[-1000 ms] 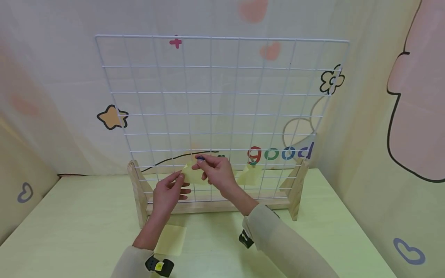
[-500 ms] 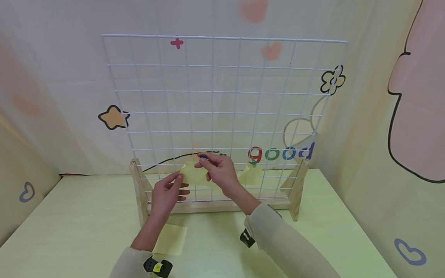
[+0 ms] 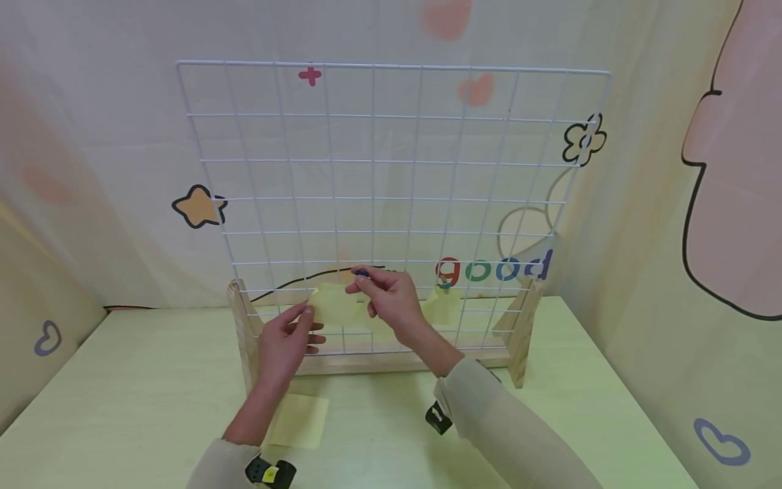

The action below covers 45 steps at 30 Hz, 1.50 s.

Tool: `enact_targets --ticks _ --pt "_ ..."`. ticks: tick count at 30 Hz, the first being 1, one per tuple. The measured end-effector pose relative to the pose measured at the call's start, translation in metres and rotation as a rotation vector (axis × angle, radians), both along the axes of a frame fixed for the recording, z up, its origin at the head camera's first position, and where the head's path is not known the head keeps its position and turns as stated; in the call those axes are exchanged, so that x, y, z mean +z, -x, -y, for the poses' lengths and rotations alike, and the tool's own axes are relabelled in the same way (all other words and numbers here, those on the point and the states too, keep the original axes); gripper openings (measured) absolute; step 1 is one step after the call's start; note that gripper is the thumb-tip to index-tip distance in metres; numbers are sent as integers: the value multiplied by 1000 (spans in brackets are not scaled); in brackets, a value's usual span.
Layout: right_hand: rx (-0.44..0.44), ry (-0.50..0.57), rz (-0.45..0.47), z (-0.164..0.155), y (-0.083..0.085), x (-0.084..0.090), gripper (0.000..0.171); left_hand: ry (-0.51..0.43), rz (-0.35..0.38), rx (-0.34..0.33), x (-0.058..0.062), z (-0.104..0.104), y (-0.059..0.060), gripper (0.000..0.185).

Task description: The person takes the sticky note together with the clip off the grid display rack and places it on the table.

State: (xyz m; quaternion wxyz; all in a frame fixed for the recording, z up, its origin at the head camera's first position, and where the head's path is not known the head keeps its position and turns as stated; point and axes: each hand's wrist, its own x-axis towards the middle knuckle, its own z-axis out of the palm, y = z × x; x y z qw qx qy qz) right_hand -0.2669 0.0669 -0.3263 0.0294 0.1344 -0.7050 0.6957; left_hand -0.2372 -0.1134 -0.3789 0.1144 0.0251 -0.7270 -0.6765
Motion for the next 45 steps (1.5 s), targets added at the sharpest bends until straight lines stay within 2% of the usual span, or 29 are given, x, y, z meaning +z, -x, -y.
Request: enact_targets --ticks 11,15,26,34,45 --pt "15 56 26 -11 -9 7 26 28 0 13 3 11 -11 36" --pt "24 70 23 -18 -14 8 26 44 -1 -3 4 15 -17 33" --pt "39 29 45 -46 -31 0 28 84 -13 -51 2 15 -33 30" --pt "52 22 48 -65 -43 -7 30 116 -12 -109 -4 9 -46 28" --pt "26 -21 152 -88 -53 -28 30 121 25 -162 -17 1 -57 28"
